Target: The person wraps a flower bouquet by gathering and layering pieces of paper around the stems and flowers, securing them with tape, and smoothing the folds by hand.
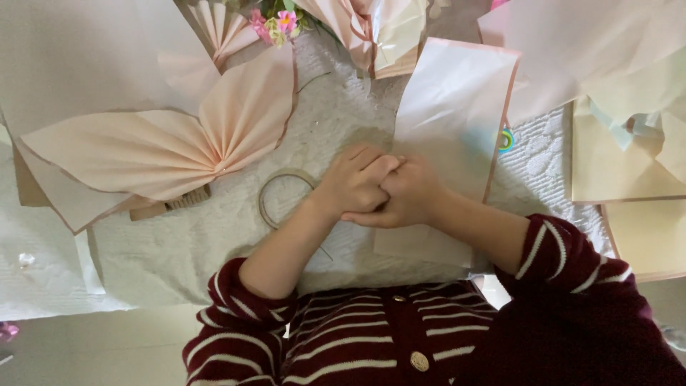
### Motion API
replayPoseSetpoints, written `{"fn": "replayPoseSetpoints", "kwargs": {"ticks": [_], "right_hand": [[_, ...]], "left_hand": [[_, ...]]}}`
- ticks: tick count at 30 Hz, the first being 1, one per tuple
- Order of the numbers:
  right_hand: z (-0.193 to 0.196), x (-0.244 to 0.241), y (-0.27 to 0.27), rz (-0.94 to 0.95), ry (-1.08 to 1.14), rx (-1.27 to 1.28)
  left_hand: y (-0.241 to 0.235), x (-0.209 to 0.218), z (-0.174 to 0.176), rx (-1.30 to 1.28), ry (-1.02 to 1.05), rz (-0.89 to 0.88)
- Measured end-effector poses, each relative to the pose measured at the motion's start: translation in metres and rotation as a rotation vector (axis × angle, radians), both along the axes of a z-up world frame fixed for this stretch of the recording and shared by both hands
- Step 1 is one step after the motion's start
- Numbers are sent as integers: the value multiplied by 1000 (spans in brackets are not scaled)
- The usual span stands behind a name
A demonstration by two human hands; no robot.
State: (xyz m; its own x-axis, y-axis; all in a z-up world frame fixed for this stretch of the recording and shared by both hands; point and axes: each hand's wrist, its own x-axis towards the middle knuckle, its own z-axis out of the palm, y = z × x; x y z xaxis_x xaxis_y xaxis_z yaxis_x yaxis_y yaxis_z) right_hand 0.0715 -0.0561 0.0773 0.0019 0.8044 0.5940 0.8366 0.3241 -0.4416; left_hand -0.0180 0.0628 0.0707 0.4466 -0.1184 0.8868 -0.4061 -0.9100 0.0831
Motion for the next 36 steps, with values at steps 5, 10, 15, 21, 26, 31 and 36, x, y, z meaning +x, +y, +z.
{"fn": "replayPoseSetpoints", "kwargs": {"ticks": [5, 10, 15, 21, 26, 31, 36], "right_hand": [[1, 1, -6, 38, 124, -165], [22, 12, -5, 109, 350, -597], [52, 21, 5, 287, 523, -1074], [47, 33, 3, 370, 548, -1333], [27, 39, 0, 428, 584, -1401], [30, 40, 9, 492, 572, -1413], [34, 40, 16, 581, 564, -1427]], "left_hand": [[-2, -4, -15, -71, 87, -67], [0, -9, -31, -85, 216, -93], [-10, -18, 5, -95, 405, -113], [-17, -23, -11, -85, 466, -152], [-21, -29, -23, 40, 561, -135], [-20, -28, -19, 107, 582, -109], [-24, -25, -21, 152, 622, -101]]}}
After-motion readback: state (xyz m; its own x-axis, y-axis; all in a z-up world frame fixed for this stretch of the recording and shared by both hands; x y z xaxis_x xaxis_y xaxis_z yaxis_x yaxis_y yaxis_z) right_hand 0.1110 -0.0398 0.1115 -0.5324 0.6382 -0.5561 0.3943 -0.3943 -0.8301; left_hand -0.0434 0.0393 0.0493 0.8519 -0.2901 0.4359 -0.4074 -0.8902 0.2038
